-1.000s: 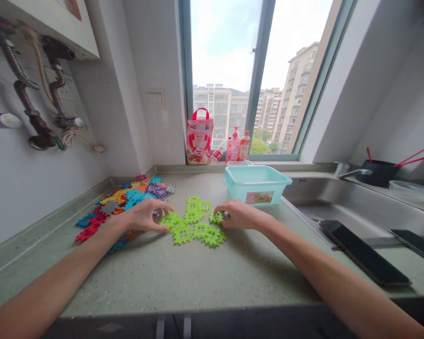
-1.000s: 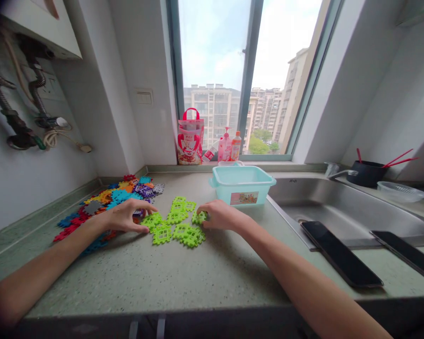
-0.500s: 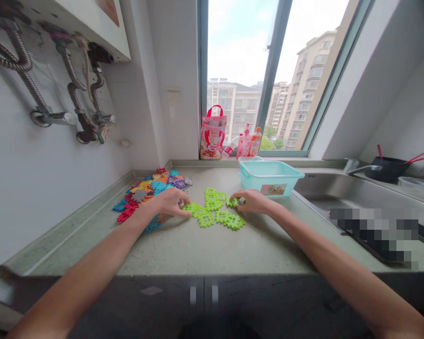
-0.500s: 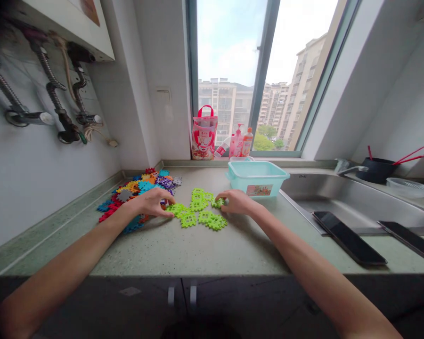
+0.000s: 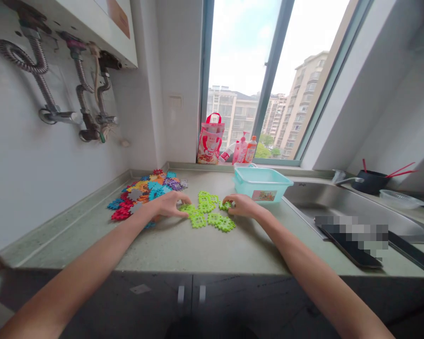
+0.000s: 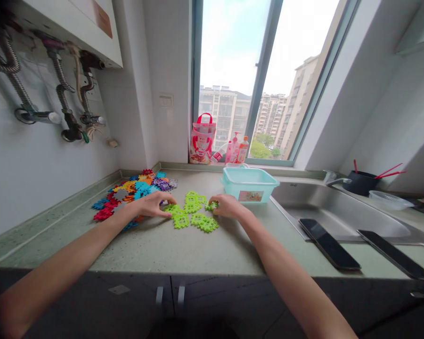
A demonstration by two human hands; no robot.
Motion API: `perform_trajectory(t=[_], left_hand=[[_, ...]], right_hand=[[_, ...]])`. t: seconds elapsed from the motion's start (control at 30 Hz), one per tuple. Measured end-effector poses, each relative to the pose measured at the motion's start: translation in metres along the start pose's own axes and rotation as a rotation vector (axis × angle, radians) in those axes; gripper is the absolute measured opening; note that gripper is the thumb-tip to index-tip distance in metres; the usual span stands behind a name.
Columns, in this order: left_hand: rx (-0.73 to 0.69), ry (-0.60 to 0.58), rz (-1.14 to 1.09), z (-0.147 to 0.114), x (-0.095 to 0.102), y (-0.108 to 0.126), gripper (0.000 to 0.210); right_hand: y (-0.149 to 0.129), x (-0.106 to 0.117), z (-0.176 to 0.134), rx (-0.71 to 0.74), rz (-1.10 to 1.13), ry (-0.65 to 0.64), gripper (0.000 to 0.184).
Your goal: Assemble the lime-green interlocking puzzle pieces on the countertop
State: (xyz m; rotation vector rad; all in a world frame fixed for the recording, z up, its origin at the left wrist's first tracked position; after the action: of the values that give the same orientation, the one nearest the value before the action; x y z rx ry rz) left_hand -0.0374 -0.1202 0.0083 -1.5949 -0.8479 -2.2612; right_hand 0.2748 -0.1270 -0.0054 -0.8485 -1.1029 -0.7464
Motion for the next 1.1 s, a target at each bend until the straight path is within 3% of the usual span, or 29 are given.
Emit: perform_trajectory(t=[0.23, 0.43, 0.67, 0.9, 1.1], left_hand=[[0.075, 0.023, 0.008, -0.003, 0.007, -0.013, 0.05], [-0.057, 0.116, -0.012, 0.001, 0.008, 0.003, 0.045], [-0.126, 0.065, -0.026, 0.004, -0.002, 0.017, 0.047], [-0.076, 0.036, -0.069, 0.004, -0.012, 0.015, 0.05], [0.021, 0.031, 0.066, 0.0, 0.0, -0.001, 0.049]], right_hand=[[0.008, -0.003, -0.002, 0.088, 0.143, 0.009, 0.038], [0.004, 0.005, -0.005, 0.082, 0.2, 0.05, 0.044], [-0.002, 0.004, -0.006, 0.075, 0.228, -0.015, 0.04], [0.001, 0.002, -0.005, 0.002, 0.24, 0.006, 0.034], [0.006, 0.002, -0.007, -0.032, 0.205, 0.037, 0.046]])
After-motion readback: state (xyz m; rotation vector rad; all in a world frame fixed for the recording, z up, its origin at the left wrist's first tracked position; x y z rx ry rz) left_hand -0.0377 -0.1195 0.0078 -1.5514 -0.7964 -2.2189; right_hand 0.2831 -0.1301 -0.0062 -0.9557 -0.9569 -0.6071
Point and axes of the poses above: each hand's wrist, its own z-axis towards the middle knuckle, its own x-axis out of the back of the hand, y = z × x, the point moved 5 cm from there along z, towards the middle knuckle, and after that the axes turned 5 degrees about -x, right-handed, at the moved point
